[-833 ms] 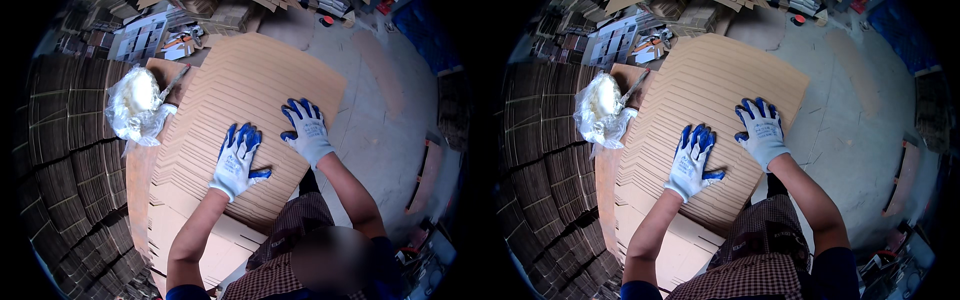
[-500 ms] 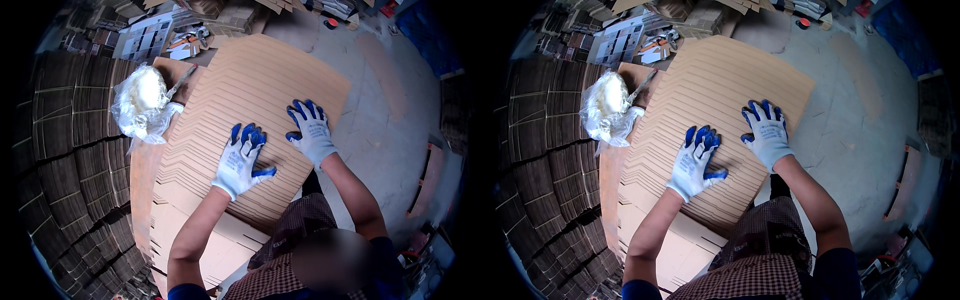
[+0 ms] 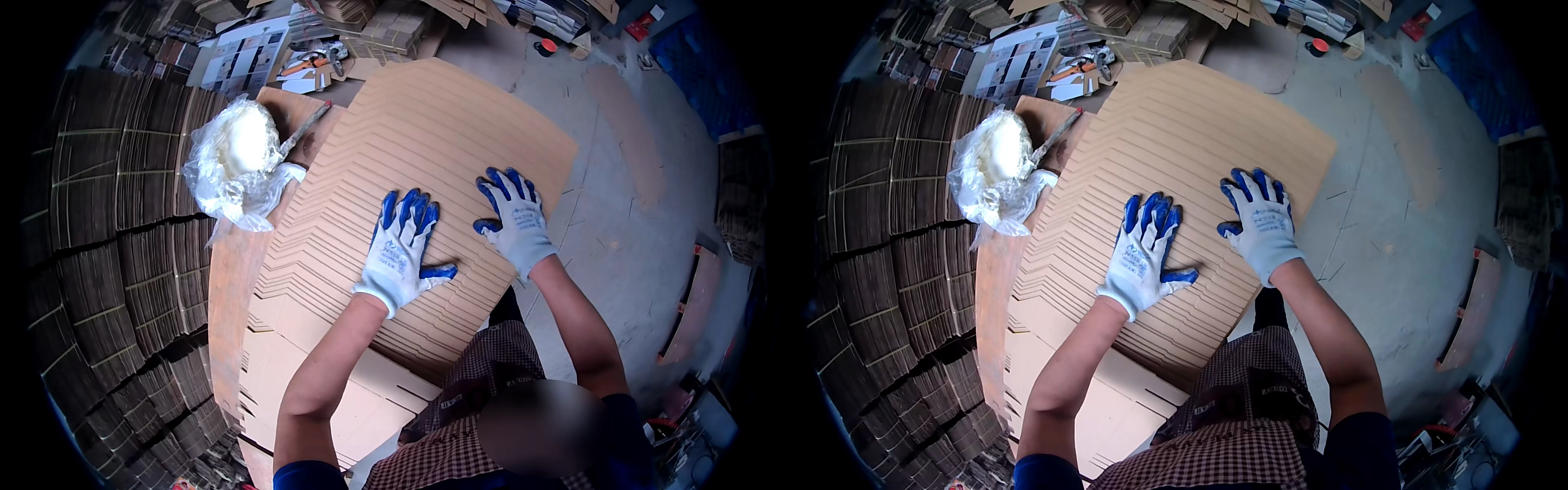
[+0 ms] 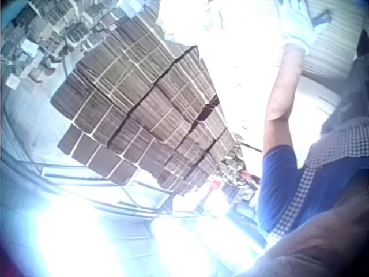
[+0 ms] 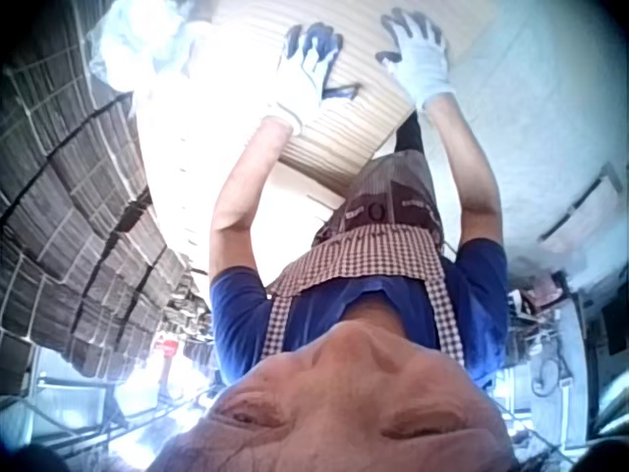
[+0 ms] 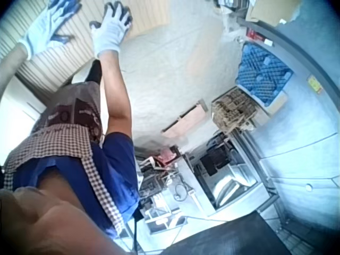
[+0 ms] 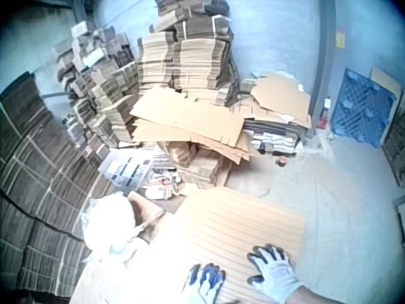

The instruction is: The person handles flat cardboard sheets, stacks them, and applies adhesive to fold and assemble them into boxes. They repeatedly align edges and press flaps to form the box structure.

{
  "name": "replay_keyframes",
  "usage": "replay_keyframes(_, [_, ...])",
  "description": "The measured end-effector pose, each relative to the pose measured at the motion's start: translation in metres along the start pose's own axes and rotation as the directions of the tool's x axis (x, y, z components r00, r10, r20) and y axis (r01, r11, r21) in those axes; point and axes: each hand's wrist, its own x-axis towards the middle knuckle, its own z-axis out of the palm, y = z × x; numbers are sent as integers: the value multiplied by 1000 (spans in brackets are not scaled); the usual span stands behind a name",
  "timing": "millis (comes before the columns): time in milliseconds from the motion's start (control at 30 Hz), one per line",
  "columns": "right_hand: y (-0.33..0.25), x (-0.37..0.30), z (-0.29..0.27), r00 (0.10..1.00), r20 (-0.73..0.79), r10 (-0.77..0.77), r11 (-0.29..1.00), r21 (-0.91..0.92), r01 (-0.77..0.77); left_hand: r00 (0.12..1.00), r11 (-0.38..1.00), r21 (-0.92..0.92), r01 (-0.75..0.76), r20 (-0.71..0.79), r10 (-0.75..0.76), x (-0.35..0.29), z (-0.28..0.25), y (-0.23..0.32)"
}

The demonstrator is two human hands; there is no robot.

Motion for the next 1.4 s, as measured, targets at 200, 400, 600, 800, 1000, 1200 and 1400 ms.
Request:
replay_keyframes(200, [1,1,-1,1000,1,-7,1000,17,7,999,999,-43,0,-36,-2,-5,1,0])
replay_keyframes(400, [2,1,-1,1000,8,1,1000,7,-1,997,998,-62,9,-72,-13,-7,2,1])
replay_keyframes(600, [-15,-14,-1,999,-22,-34,998,-47,33,995,998,-56,17,-101,-22,-9,6,0])
replay_keyframes(800, [-28,-25,17,998,5,-56,998,-6,57,994,999,-41,-14,-109,10,-13,7,-2])
replay_keyframes(1000, [-26,-26,19,998,-18,-65,998,23,66,998,998,-60,-22,-63,18,-26,2,2])
replay_keyframes(1200, [-26,-27,16,998,-9,-55,998,17,56,996,997,-74,-16,-88,9,-27,4,2])
replay_keyframes(1400, [-27,-25,14,999,-16,-51,999,-9,51,996,997,-76,-2,-85,-4,-27,6,3])
